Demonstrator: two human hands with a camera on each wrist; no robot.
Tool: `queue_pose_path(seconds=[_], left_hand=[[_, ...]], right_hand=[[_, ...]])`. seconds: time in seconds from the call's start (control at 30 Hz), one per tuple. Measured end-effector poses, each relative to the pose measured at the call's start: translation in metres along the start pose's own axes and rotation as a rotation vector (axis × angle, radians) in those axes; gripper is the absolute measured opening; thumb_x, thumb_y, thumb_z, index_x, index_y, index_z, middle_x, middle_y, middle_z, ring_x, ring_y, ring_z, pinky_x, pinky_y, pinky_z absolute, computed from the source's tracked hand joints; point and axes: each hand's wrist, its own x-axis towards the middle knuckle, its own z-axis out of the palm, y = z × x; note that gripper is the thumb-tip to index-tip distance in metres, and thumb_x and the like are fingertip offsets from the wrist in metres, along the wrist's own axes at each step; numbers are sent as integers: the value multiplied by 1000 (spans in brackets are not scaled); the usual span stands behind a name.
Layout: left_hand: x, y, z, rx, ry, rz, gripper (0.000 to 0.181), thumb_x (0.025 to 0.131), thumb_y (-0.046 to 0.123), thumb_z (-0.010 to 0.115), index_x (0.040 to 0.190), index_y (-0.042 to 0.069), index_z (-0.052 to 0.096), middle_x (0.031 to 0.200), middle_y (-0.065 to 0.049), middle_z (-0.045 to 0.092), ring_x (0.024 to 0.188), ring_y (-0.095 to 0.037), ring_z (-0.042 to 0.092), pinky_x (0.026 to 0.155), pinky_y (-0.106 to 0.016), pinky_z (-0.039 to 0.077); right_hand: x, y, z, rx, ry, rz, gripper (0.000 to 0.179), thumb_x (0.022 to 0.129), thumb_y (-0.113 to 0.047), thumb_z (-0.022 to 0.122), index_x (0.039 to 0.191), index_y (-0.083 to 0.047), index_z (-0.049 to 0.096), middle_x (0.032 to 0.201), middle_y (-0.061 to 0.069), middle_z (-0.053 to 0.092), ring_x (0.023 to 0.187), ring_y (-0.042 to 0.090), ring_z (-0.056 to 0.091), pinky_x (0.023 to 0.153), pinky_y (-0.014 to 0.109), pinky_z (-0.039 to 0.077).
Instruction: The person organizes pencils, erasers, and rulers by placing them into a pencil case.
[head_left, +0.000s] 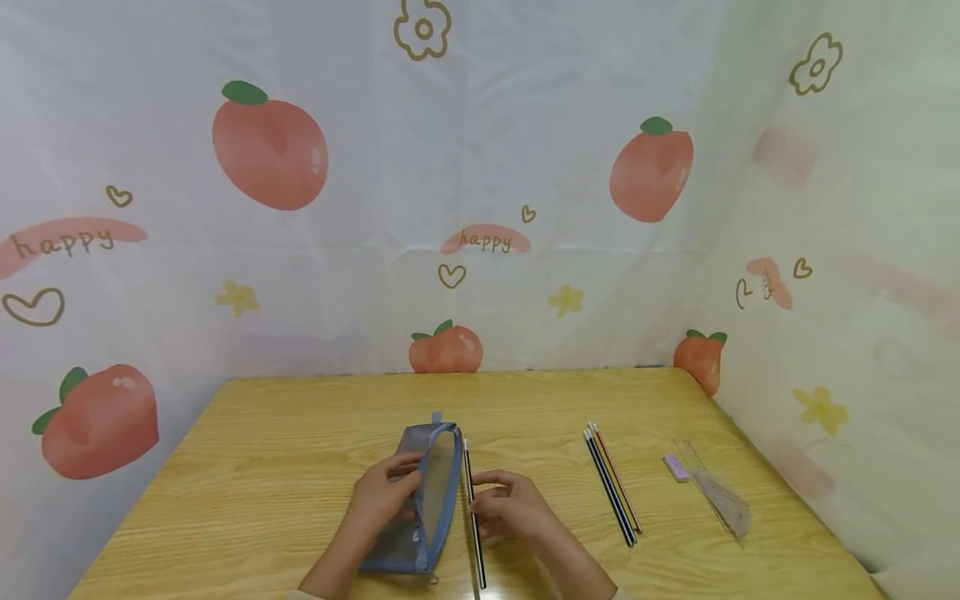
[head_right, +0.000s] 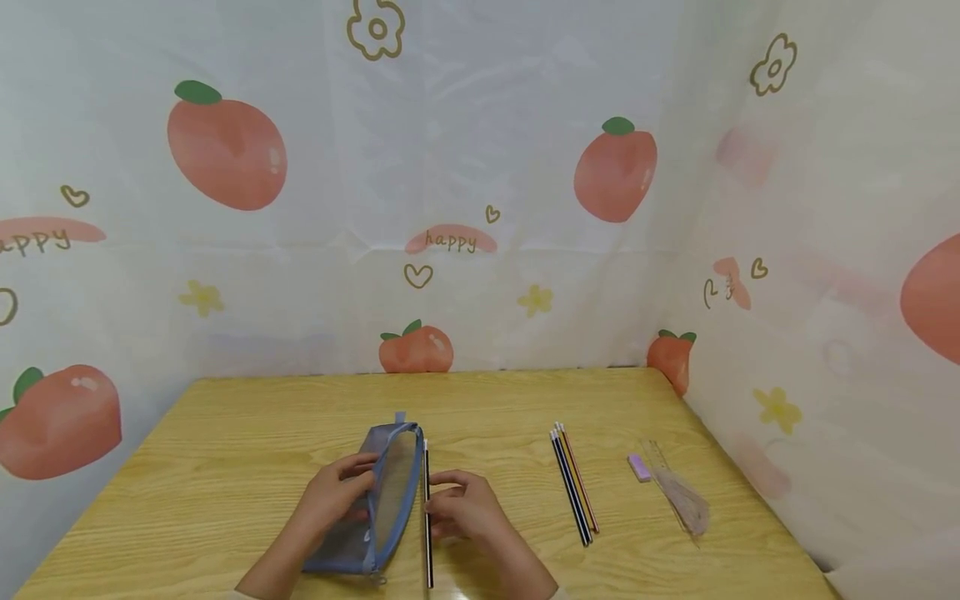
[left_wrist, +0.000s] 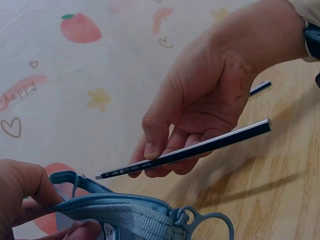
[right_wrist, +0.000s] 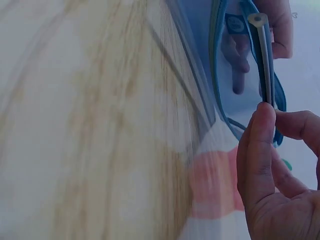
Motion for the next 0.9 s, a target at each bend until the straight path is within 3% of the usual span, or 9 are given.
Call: queue_pose_path(seconds=[0.9], left_hand=[[-3,0,26,-80,-64,-15,40,75,10,57,115,3,59,112,-19,55,78,-22,60,53,-33,55]], right_hand=[[12,2,9,-1,97,-17,41,76,1,61,115,9,49,82,12,60,62,16,59,53,32,55]])
